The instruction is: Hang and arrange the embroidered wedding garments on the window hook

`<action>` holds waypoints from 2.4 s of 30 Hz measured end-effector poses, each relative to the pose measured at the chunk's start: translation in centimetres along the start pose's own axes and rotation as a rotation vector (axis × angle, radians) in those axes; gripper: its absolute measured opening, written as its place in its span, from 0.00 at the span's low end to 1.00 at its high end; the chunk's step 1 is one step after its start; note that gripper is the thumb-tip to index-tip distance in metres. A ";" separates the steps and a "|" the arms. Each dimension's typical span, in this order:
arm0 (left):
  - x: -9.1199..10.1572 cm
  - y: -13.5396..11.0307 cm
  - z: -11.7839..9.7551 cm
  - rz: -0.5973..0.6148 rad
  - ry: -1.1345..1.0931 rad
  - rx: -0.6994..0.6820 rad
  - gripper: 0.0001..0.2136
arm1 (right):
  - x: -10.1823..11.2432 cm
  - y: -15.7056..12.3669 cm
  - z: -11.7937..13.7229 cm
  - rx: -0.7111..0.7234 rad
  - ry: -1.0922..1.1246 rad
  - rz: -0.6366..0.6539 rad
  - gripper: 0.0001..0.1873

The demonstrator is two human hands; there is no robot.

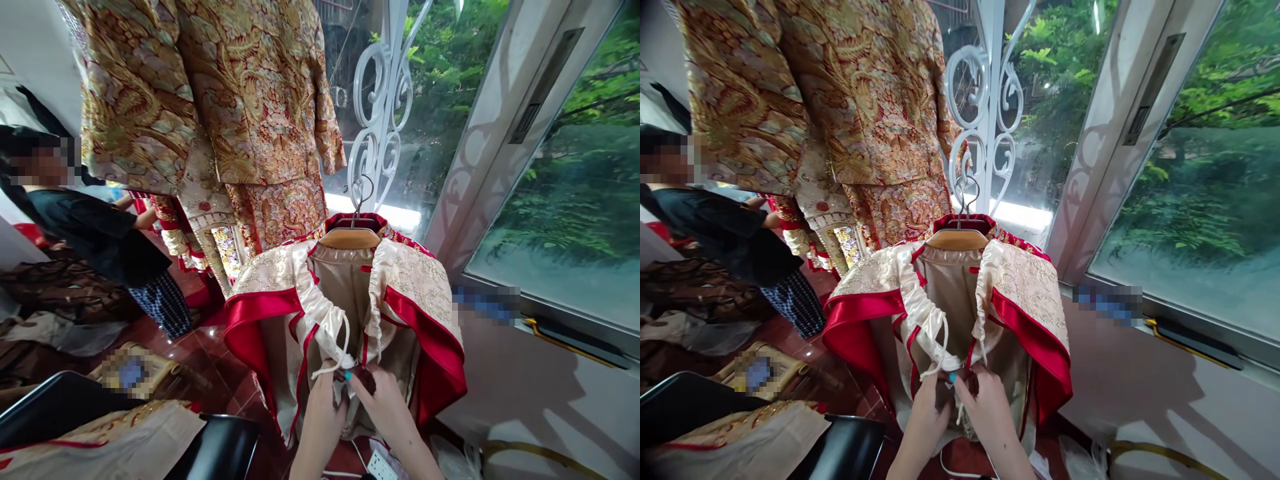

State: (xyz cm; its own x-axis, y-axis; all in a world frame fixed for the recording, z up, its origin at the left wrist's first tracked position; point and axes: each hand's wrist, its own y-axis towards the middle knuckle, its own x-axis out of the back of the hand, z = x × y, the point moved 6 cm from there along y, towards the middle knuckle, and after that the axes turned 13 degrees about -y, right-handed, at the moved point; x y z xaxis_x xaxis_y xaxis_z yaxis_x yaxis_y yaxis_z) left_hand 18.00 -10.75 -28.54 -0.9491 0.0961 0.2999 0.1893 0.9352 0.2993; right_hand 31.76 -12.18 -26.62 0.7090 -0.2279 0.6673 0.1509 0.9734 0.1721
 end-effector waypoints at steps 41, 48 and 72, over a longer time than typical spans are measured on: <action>-1.6 0.9 -7.9 -0.116 -0.814 0.525 0.30 | 0.6 -0.1 0.4 -0.108 -0.227 0.186 0.15; 1.6 2.7 -12.6 -0.157 -0.798 0.405 0.26 | 1.1 0.8 1.8 -0.115 -0.216 0.165 0.19; 10.7 7.9 -16.8 -0.056 0.053 -0.178 0.17 | 9.6 -1.3 -2.5 0.093 0.035 0.411 0.21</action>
State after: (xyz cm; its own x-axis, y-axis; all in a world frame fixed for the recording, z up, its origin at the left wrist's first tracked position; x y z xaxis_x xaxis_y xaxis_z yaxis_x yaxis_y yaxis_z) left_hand 13.60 -8.11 -7.74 -0.9457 0.0225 0.3243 0.1821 0.8631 0.4710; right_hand 40.09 -15.53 -22.27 0.7202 0.1813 0.6696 -0.2111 0.9767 -0.0374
